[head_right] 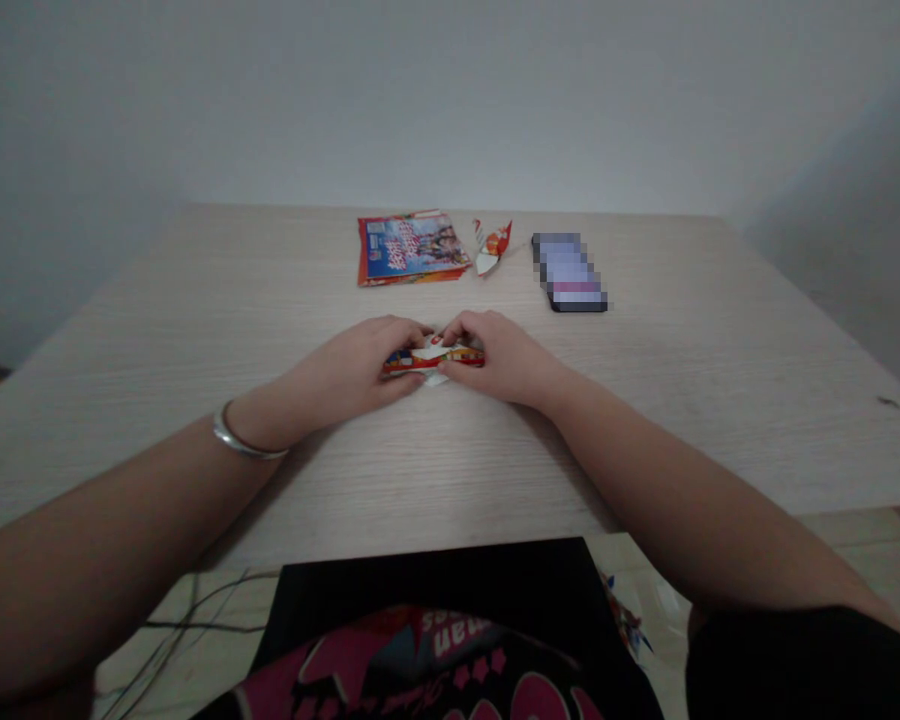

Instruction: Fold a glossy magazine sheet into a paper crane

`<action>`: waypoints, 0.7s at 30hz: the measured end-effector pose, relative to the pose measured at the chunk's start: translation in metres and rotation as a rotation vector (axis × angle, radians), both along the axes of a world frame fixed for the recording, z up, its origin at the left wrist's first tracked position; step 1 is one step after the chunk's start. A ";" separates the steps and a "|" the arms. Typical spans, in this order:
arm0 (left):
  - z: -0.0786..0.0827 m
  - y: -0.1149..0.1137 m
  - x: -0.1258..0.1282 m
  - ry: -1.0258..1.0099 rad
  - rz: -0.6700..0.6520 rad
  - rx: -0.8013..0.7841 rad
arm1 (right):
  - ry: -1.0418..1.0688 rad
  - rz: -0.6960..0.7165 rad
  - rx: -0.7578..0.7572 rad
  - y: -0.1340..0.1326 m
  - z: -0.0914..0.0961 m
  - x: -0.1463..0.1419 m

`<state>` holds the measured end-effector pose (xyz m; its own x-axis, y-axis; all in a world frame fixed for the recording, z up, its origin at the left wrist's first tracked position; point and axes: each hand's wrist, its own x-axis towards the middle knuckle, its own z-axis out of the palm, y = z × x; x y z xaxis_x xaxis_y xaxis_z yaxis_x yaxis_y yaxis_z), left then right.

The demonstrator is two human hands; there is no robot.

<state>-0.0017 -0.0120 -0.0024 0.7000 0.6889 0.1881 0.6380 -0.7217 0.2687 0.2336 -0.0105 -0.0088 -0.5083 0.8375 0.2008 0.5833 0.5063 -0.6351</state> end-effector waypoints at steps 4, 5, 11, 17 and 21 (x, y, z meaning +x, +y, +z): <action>-0.001 0.001 0.001 0.011 0.019 0.059 | 0.079 -0.074 -0.070 -0.002 0.002 -0.005; -0.001 0.001 0.001 -0.005 0.035 0.070 | 0.107 -0.091 -0.063 -0.002 0.001 -0.007; -0.003 -0.002 0.002 -0.173 0.080 0.017 | 0.236 -0.107 -0.016 -0.002 -0.004 -0.013; -0.006 -0.002 0.003 -0.204 0.073 -0.018 | 0.169 -0.093 0.063 -0.006 0.000 -0.016; -0.008 0.001 0.003 -0.137 0.013 0.080 | -0.004 -0.063 0.162 -0.007 0.004 -0.016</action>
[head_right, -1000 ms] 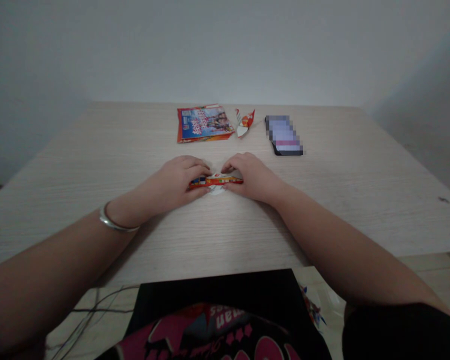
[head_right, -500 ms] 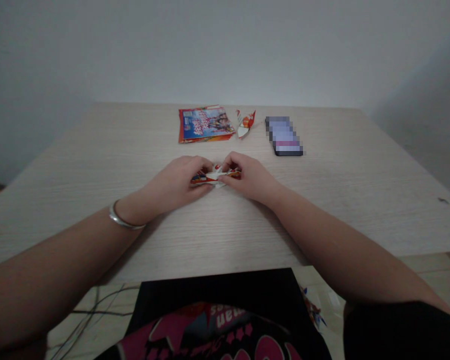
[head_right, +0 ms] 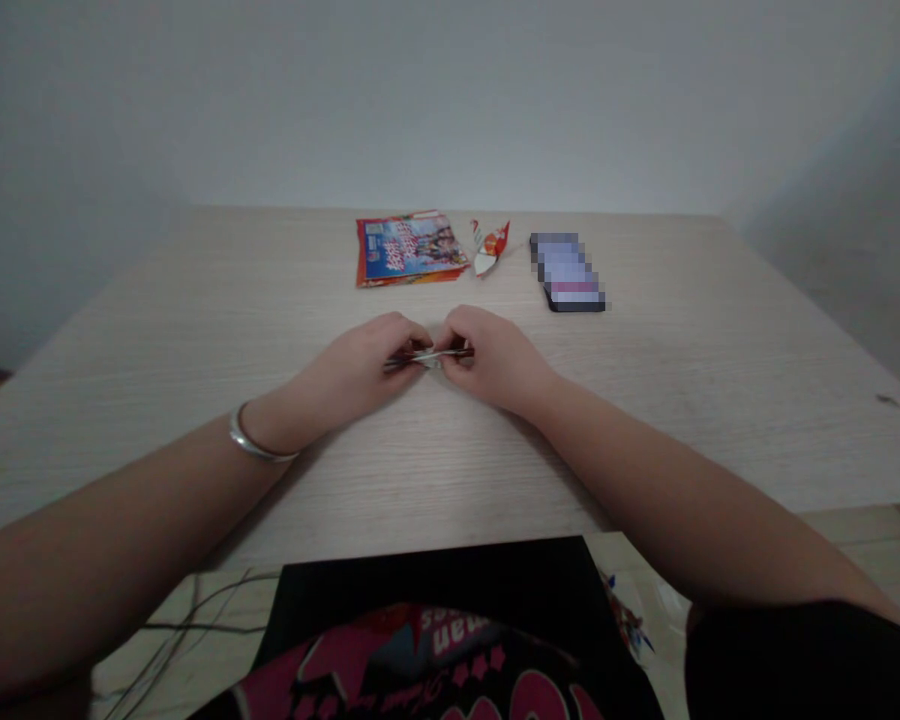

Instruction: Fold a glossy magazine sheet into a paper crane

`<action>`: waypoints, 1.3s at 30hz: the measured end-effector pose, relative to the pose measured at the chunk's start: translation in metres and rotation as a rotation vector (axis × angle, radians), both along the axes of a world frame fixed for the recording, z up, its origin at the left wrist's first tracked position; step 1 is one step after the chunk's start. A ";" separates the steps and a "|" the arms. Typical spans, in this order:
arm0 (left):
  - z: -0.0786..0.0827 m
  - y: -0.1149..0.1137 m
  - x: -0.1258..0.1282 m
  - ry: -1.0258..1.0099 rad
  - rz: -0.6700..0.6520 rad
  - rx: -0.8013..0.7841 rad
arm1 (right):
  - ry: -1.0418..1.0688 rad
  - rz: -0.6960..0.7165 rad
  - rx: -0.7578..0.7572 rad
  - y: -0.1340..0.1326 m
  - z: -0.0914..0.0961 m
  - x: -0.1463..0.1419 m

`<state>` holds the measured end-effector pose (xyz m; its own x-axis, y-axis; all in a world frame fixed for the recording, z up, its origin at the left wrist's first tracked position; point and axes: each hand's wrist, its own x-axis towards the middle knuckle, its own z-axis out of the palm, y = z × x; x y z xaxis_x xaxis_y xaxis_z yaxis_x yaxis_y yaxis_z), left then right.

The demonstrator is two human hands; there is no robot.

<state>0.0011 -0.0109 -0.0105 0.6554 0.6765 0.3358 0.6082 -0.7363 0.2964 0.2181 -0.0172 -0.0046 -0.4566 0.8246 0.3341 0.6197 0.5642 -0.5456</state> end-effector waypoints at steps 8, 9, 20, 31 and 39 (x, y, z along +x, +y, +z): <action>0.004 0.002 -0.004 0.227 -0.138 0.105 | -0.355 0.115 0.174 0.006 -0.009 0.007; 0.004 0.002 -0.005 0.245 -0.152 0.110 | -0.383 0.120 0.175 0.006 -0.009 0.008; 0.016 -0.014 0.000 0.421 -0.098 0.033 | -0.548 0.211 0.124 0.002 0.006 0.014; 0.008 -0.010 -0.004 0.382 -0.092 0.100 | -0.654 0.142 0.154 -0.004 0.008 0.006; 0.008 -0.009 0.004 0.350 -0.057 0.120 | -0.656 0.169 0.136 -0.004 0.008 -0.003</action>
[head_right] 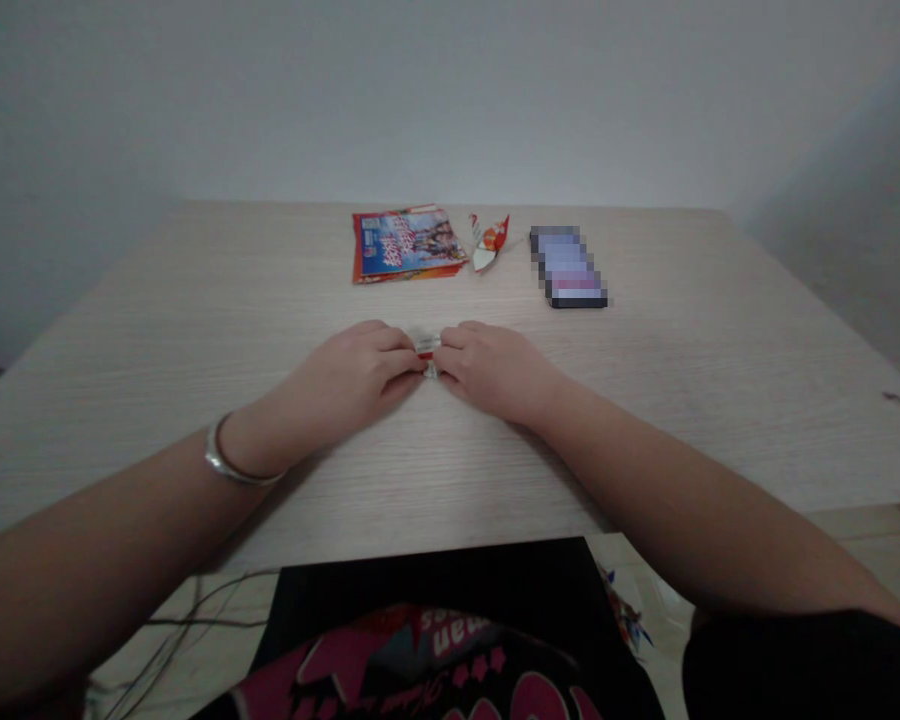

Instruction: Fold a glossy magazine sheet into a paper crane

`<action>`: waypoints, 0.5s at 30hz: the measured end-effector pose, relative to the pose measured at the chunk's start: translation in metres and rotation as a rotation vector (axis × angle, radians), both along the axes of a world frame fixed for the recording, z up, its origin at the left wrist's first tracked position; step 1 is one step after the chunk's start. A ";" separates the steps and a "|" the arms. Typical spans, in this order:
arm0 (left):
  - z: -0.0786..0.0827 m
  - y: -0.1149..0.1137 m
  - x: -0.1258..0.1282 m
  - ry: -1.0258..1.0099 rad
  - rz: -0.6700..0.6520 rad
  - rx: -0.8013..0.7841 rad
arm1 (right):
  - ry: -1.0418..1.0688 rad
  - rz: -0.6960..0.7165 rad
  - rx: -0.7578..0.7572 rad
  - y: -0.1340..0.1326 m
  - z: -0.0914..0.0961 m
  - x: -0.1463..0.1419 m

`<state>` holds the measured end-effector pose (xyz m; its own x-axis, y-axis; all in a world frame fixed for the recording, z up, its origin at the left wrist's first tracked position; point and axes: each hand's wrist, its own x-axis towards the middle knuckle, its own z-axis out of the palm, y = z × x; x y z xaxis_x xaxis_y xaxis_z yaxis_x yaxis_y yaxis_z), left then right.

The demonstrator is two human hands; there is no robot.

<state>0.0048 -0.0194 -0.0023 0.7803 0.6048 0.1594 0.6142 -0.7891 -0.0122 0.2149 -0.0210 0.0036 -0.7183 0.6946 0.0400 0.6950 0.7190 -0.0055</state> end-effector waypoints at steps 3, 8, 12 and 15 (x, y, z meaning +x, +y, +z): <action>-0.001 0.001 0.002 -0.033 0.018 -0.034 | 0.081 -0.024 -0.029 0.002 -0.004 0.002; -0.005 0.007 0.002 -0.115 0.038 -0.097 | 0.222 -0.047 -0.078 0.007 -0.010 0.006; -0.008 0.012 0.000 -0.218 0.043 -0.190 | 0.341 -0.074 -0.140 0.011 -0.014 0.007; -0.009 0.013 -0.001 -0.279 0.083 -0.266 | 0.395 -0.108 -0.175 0.012 -0.016 0.006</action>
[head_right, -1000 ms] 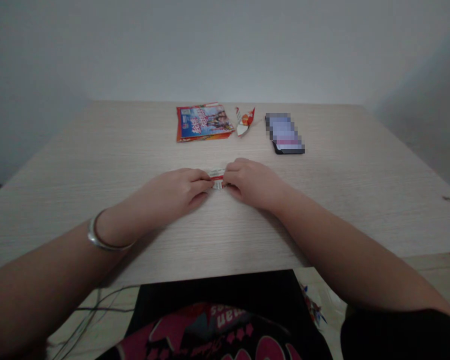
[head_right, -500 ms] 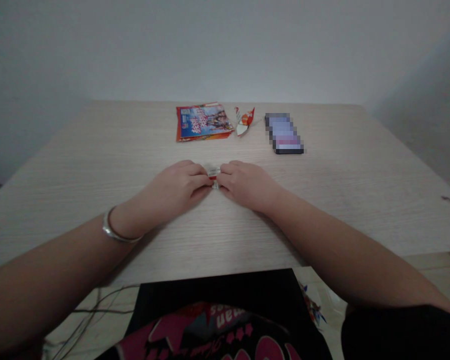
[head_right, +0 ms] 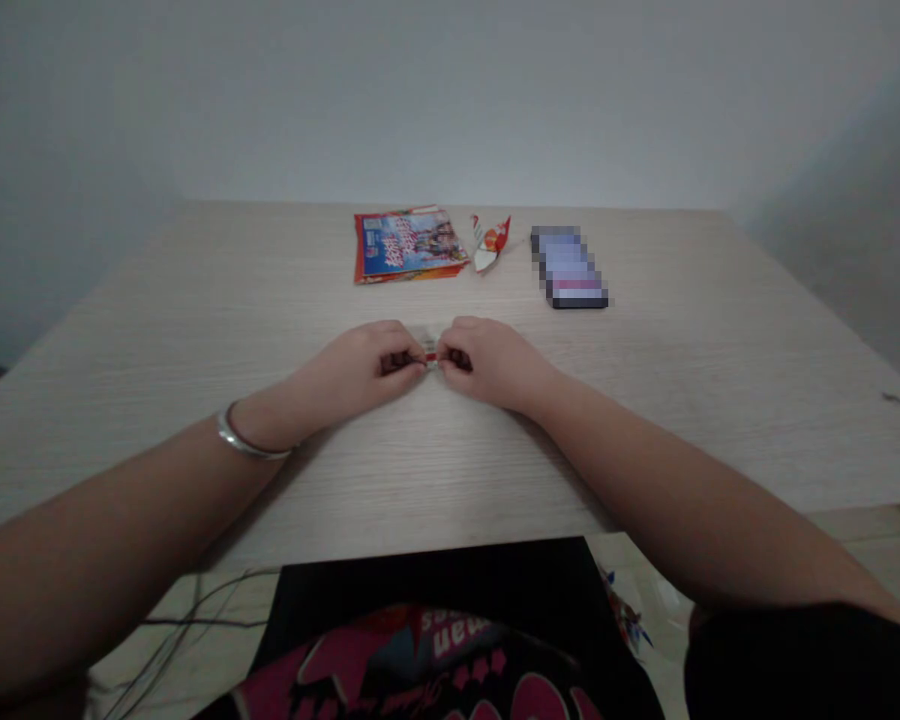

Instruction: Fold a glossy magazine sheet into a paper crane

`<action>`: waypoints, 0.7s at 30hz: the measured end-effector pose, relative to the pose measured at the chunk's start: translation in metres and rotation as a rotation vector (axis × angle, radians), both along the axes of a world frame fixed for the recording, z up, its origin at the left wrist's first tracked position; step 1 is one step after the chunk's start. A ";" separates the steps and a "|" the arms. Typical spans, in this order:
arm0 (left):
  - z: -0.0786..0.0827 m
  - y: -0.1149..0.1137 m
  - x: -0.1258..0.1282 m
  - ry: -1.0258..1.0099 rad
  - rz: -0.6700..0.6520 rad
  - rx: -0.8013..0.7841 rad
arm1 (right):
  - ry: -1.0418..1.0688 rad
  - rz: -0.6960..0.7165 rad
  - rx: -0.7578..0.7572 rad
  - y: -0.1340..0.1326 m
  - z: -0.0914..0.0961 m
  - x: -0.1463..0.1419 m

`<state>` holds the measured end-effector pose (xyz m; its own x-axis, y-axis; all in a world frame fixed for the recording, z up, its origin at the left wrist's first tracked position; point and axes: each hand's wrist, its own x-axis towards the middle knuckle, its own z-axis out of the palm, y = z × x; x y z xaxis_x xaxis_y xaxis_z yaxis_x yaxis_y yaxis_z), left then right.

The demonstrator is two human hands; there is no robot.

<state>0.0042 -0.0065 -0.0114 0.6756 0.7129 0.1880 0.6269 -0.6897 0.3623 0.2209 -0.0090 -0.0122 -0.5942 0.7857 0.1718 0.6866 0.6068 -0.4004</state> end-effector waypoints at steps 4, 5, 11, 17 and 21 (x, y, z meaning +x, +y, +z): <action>0.000 -0.001 0.002 -0.030 0.072 -0.040 | 0.009 -0.045 -0.026 -0.001 0.001 -0.002; 0.000 -0.001 0.002 -0.031 0.082 -0.043 | 0.002 -0.065 -0.028 -0.002 0.002 -0.002; 0.000 0.001 0.002 -0.006 0.097 -0.046 | -0.046 -0.182 -0.060 -0.004 0.000 -0.003; 0.000 -0.002 0.004 0.019 0.105 0.001 | -0.161 -0.228 -0.043 0.000 -0.001 -0.004; 0.000 -0.004 0.007 0.115 0.126 0.068 | -0.193 -0.266 -0.069 0.002 0.000 -0.006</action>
<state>0.0109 -0.0109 -0.0112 0.6016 0.7815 0.1654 0.7445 -0.6236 0.2385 0.2153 -0.0066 -0.0122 -0.3836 0.9234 0.0170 0.8842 0.3725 -0.2820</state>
